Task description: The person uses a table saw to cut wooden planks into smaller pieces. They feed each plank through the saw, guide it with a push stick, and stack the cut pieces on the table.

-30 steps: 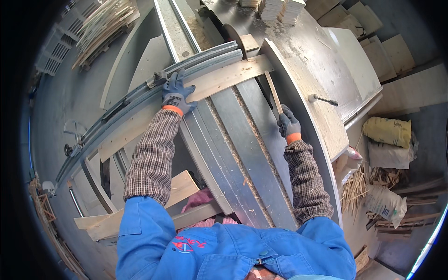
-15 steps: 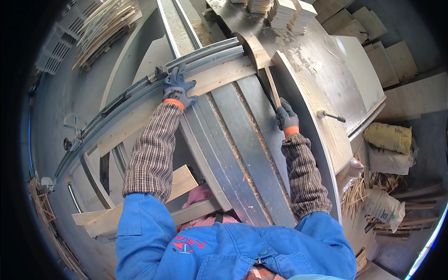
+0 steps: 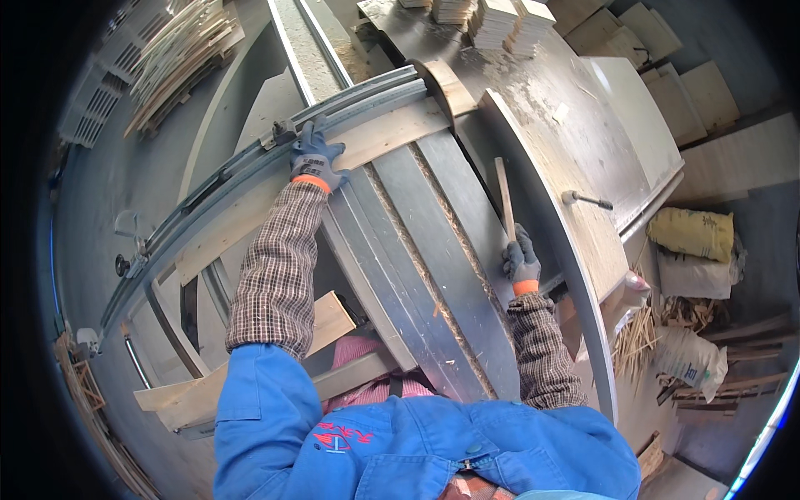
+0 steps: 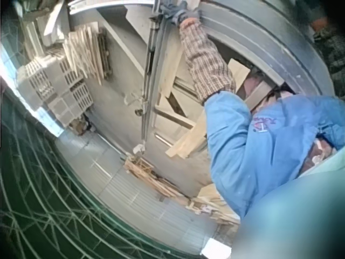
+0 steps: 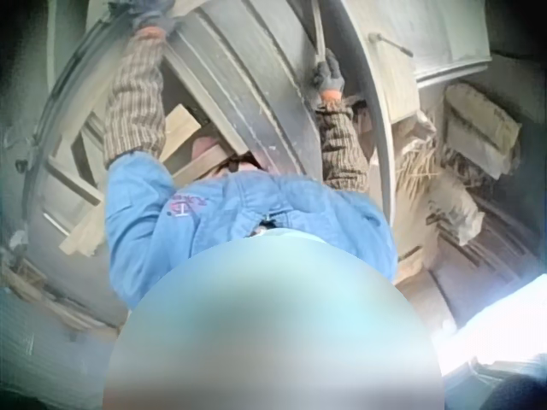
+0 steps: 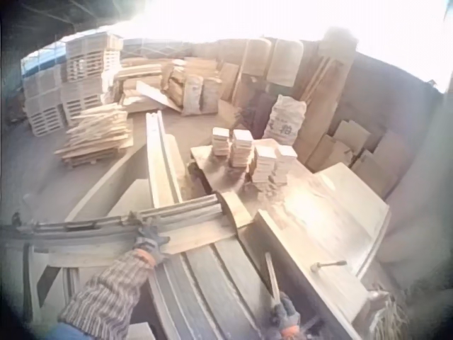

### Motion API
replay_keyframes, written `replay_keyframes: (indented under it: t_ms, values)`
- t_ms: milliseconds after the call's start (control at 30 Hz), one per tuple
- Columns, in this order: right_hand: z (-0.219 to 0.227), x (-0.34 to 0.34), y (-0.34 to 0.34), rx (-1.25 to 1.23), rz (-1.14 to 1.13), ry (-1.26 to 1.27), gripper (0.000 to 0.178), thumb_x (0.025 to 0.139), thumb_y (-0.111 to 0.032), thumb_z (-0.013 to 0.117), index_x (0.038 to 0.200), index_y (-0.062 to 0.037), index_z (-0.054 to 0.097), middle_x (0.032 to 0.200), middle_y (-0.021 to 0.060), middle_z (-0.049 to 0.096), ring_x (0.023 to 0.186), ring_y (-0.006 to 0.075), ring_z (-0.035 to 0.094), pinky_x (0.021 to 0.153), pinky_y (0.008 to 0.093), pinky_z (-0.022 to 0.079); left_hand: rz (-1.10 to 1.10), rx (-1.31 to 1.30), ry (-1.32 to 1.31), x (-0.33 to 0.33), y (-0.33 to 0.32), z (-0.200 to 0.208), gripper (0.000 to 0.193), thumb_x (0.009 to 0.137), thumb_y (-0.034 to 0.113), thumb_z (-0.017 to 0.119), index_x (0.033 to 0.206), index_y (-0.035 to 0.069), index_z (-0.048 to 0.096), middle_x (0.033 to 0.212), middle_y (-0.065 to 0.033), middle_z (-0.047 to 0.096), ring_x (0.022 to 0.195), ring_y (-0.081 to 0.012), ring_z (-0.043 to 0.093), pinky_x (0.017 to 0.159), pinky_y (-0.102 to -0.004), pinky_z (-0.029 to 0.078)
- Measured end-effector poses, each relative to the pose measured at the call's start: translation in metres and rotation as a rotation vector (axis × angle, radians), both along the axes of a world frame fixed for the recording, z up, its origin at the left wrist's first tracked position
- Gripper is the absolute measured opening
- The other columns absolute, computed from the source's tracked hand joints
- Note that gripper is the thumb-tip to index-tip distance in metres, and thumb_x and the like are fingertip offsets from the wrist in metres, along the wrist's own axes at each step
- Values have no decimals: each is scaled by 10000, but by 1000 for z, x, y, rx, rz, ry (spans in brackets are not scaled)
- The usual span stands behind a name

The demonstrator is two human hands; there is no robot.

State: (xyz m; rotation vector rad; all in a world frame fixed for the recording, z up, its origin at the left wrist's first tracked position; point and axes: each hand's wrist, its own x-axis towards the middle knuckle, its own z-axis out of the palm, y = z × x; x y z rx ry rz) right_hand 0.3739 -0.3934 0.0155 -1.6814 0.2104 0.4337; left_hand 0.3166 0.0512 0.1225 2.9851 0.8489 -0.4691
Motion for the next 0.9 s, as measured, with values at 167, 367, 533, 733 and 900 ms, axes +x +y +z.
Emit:
replay_keyframes:
  t_ms: [167,367,533,733,900]
  values:
    - [4,-24,-43,-35,-34,-43,414,984,-138,572,1398,-141,577,725,-25,579,495,20,435,446,186,352,-12,-14,-47,-4,-4,1,600,748,461,785,1316,319,655,1680,-110,68,1540,-350,73,1234,-474,172]
    - [3,-72,-75,-34,-21,-167,475,961,-144,568,1434,-166,533,740,-27,573,487,43,450,425,207,339,-33,-13,-98,-14,-7,0,630,705,484,795,1290,279,681,1667,-146,115,1530,-368,95,1238,-456,174]
    - [28,-74,-59,-195,0,-168,459,926,-131,634,1381,-88,595,1044,2,672,610,32,471,530,207,408,-67,3,-158,-24,-9,-12,634,729,497,786,1309,267,669,1667,-146,115,1530,-367,84,1233,-460,171]
    - [49,-65,-29,-96,24,-199,464,921,-117,633,1381,-76,592,1153,11,665,687,33,520,564,198,425,-269,219,-304,-53,1,-70,652,856,538,661,1415,218,558,1627,-101,241,1530,-338,75,1194,-499,210]
    - [26,-88,-48,-105,-23,-266,469,917,-103,627,1385,-104,593,1026,-12,648,639,24,486,539,187,398,-470,250,-523,-47,11,-106,607,825,442,712,1348,156,598,1502,-25,462,1434,-274,330,1144,-459,309]
